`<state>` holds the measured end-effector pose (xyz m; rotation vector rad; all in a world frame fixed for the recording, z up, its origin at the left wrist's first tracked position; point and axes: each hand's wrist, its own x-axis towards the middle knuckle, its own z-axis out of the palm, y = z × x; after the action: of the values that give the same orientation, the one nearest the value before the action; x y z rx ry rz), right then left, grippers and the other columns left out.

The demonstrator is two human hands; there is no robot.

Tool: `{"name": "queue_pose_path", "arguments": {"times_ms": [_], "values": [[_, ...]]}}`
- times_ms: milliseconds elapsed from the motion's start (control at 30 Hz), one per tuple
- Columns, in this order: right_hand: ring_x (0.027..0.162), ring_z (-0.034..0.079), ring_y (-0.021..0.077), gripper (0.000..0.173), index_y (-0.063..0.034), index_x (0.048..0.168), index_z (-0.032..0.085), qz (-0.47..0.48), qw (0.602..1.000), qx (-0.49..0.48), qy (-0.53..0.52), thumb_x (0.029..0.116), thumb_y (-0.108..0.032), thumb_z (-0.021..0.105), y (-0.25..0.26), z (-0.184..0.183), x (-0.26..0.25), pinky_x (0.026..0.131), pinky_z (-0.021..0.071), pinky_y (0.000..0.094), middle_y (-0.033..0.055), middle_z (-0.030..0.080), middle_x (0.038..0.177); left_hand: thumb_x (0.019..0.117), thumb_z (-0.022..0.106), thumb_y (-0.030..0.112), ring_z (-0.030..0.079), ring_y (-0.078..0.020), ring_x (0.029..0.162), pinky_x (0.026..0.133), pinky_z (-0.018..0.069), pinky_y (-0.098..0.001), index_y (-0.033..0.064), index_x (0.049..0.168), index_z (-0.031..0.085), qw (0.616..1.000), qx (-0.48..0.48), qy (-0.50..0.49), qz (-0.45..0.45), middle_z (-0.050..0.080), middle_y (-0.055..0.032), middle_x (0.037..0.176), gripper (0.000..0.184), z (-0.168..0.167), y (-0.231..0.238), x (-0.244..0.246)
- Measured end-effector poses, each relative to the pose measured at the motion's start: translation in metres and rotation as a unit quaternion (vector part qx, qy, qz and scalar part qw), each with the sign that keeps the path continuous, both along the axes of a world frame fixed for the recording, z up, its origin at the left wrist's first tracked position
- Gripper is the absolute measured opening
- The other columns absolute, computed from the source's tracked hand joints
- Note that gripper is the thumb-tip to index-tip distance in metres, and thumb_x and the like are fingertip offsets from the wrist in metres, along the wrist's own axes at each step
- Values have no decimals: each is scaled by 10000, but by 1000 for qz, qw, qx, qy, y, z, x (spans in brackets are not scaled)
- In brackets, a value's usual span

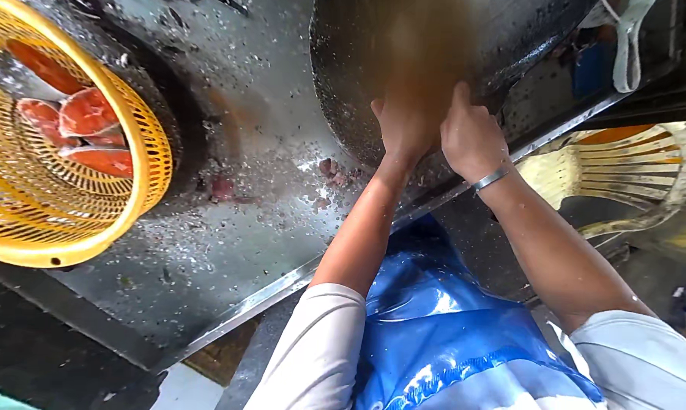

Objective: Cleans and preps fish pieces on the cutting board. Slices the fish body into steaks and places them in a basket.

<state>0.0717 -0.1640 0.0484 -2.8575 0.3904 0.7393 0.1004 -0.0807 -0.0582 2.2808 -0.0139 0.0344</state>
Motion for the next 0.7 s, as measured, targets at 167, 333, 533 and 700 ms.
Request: {"name": "queue_pose_path", "arguments": {"times_ms": [167,333,533,700], "values": [[879,729,403,359,-81,1415,423,13,999,29,-35,1101,-252,380,-14,-17,-16,706,572,571,177,697,883,1049,460,329,635,-254,1114,1001,387,-552,72,1469,466,1000,11,21,-21,690,-107,1151,492,4,2,-5],[809,721,451,400,-30,1422,425,17,999,35,-31,1095,-255,379,-46,-45,-72,666,567,612,211,685,820,1041,452,285,594,-257,1219,1047,364,-540,71,1487,447,997,44,33,-46,648,-116,1296,494,5,3,-10],[809,713,475,336,-57,1376,418,-13,993,-18,113,1103,-253,408,-62,-2,-132,632,559,615,234,672,838,1041,481,218,607,-272,1155,997,372,-549,36,1462,463,1000,18,-3,-24,657,-138,1220,459,0,2,-8],[758,705,451,288,-70,1305,483,-11,996,-14,84,1101,-262,415,-78,34,-165,629,553,604,203,654,759,1034,436,237,582,-305,1078,939,448,-527,-41,1409,488,985,-131,-109,-3,623,-193,1150,470,15,6,-21]]}}
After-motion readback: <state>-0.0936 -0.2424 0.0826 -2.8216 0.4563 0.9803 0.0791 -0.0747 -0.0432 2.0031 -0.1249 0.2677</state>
